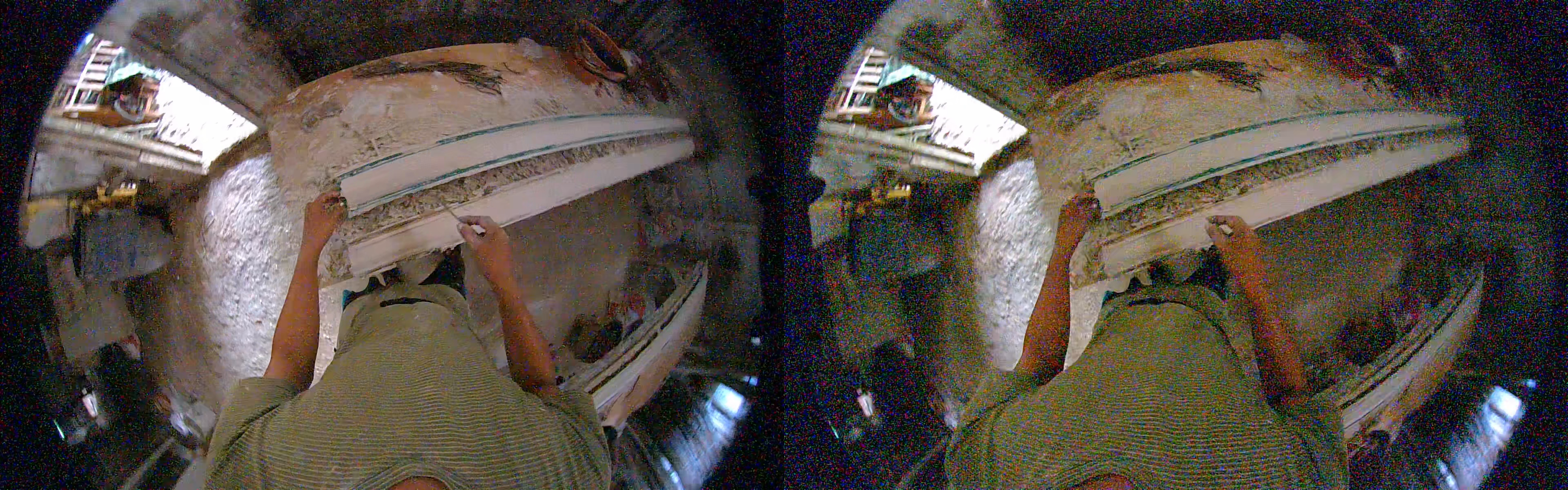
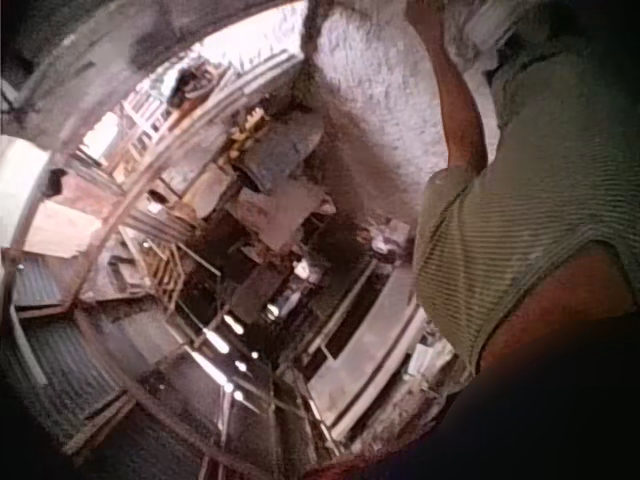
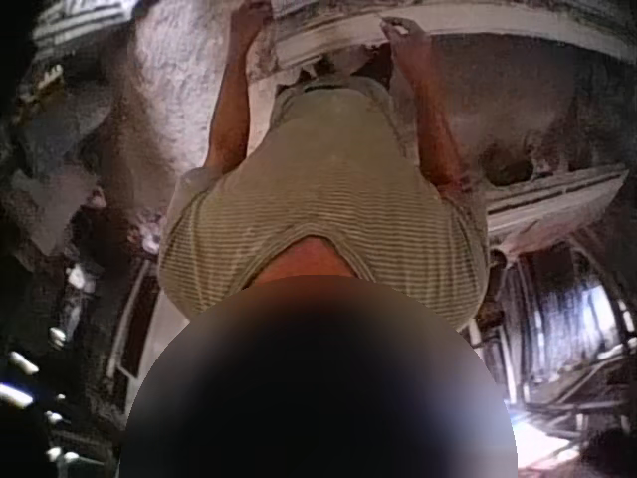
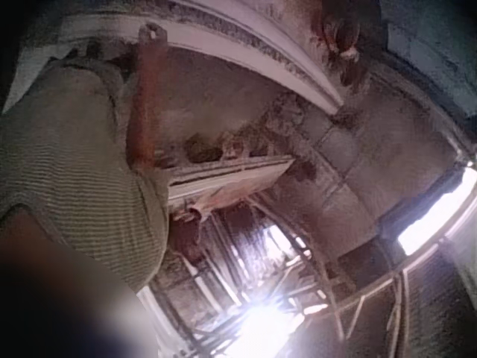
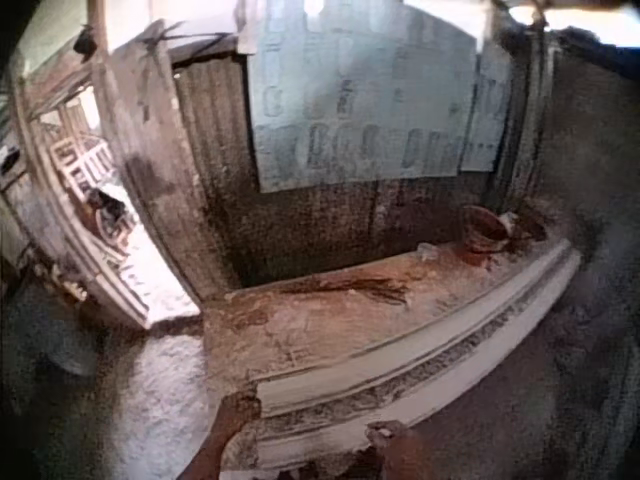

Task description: The person scrapes and wipes a long, curved wooden object on a workbench using a small metal scraper and a cloth. They repeatedly remove debris and wipe the surface along the length of the object.

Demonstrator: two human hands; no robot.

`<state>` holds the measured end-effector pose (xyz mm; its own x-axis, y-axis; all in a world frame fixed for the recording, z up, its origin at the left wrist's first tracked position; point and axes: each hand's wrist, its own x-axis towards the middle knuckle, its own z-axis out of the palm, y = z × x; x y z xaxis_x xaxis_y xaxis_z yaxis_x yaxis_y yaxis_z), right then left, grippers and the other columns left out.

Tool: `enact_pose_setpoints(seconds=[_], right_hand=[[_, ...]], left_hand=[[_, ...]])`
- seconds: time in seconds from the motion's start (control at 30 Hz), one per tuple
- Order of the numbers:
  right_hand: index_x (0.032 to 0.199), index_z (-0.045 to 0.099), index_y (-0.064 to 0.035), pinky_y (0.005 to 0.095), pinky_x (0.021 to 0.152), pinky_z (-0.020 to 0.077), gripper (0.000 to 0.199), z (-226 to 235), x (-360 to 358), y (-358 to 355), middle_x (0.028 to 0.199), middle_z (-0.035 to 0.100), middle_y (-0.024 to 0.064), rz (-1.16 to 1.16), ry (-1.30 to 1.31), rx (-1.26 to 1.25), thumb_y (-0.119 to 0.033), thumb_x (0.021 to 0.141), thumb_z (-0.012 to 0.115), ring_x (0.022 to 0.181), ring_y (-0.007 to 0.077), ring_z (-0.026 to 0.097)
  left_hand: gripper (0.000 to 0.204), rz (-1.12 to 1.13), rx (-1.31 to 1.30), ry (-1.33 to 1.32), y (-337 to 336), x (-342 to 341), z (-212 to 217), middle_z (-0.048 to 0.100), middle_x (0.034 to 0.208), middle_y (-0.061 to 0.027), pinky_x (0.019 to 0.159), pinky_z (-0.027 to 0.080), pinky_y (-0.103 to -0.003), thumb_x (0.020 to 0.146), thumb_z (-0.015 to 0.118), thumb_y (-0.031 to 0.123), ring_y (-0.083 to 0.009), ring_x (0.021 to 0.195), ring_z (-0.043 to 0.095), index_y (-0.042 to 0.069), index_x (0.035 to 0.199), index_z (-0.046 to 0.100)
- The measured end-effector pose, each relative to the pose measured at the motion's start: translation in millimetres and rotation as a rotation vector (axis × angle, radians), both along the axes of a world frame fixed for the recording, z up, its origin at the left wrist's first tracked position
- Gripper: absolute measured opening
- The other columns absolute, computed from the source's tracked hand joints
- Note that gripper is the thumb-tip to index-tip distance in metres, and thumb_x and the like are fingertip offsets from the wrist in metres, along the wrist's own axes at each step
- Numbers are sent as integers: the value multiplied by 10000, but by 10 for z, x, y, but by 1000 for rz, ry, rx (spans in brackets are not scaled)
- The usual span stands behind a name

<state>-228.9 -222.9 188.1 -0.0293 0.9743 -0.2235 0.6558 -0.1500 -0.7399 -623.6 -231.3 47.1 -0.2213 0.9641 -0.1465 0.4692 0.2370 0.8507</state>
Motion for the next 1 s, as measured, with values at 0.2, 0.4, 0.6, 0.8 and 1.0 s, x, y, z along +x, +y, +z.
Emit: enact_pose_setpoints(seconds=[0.2,0.4,0.6,0.8,1.0], right_hand=[[1092,764,-77,374,851,553,273,-93,-21,-333,1042,756,147,-104,8,-34,-279,912,725,945,264,722],[1090,759,-68,376,844,555,255,-168,0,-412,1018,753,142,-155,247,-28,-244,909,725,930,266,721],[1253,664,-36,400,923,530,361,-204,-24,-273,1238,671,189,-235,196,145,-173,921,702,1095,315,664],[1496,411,-52,414,1098,437,630,-33,-332,-216,1488,460,214,239,266,222,-155,934,675,1354,355,476],[1459,462,-66,408,1069,460,574,-369,738,131,1466,494,165,80,273,246,-192,943,682,1317,326,508]], left_hand=[[296,-124,-62,165,72,-168,16,690,1237,-184,947,527,-418,859,749,118,-349,1062,678,38,1138,688],[382,-259,-56,392,-66,-333,-33,672,1189,-197,1057,443,-457,821,754,69,-388,1173,598,51,1191,660],[603,-30,391,438,-241,229,673,613,1302,-149,1094,415,-456,784,765,56,-332,1214,584,57,1353,567],[474,-44,-277,-908,30,1541,852,634,1219,-101,913,522,-382,999,620,237,-214,1037,622,65,1423,498],[583,-170,-252,-307,12,1465,1107,683,977,-72,737,530,-326,977,665,195,-155,780,640,75,1510,463]])
